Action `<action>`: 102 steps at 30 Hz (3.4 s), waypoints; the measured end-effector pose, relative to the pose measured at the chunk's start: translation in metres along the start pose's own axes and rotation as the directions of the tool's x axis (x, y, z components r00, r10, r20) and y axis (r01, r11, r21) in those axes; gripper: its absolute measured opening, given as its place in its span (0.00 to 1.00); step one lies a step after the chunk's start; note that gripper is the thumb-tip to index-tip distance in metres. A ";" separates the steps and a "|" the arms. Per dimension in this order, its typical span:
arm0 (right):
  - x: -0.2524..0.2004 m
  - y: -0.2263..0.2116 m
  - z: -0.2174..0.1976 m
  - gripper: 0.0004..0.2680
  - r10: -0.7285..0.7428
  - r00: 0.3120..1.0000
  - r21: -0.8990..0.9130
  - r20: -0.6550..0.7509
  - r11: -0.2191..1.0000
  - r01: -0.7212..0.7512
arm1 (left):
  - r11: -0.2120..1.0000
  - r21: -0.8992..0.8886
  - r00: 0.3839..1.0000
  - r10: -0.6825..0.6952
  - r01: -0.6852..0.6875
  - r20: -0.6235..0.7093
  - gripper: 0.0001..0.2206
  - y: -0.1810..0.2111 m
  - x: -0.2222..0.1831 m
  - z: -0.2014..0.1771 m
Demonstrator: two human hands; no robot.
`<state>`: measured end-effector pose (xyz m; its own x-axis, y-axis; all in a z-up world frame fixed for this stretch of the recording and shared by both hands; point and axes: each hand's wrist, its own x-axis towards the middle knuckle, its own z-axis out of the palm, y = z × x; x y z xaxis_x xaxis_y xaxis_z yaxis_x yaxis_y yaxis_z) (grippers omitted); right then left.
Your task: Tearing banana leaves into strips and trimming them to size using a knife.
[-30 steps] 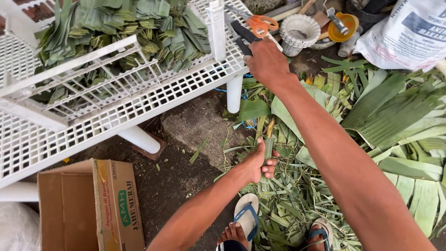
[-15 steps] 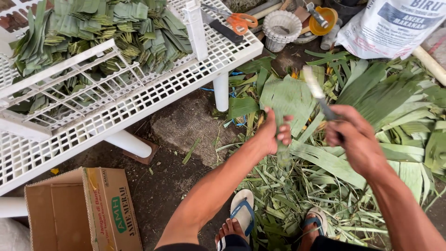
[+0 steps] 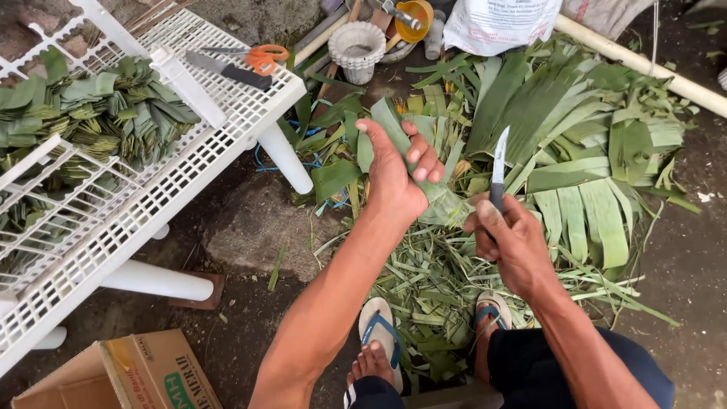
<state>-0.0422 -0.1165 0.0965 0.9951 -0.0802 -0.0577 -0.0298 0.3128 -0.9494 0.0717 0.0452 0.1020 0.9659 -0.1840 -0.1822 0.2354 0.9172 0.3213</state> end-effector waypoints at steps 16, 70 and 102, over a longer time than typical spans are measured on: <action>-0.007 0.001 0.002 0.16 -0.129 0.989 -0.197 -0.073 0.974 0.112 | 0.992 -0.049 0.990 -0.108 0.113 0.094 0.32 -0.024 -0.013 0.003; 0.023 0.026 -0.007 0.13 -0.617 0.783 -0.400 0.076 0.701 0.591 | 0.995 -0.097 0.918 0.045 -0.007 0.394 0.19 -0.031 -0.009 -0.003; 0.023 -0.014 -0.006 0.04 -0.668 0.744 -0.514 0.002 0.637 0.574 | 0.990 -0.070 0.982 0.133 -0.124 0.137 0.13 -0.057 -0.030 0.007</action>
<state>-0.0198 -0.1281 0.1066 0.7603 -0.2665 0.5924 0.5041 -0.3330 -0.7969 0.0299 -0.0038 0.0961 0.9942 -0.1069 -0.0091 0.1053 0.9554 0.2759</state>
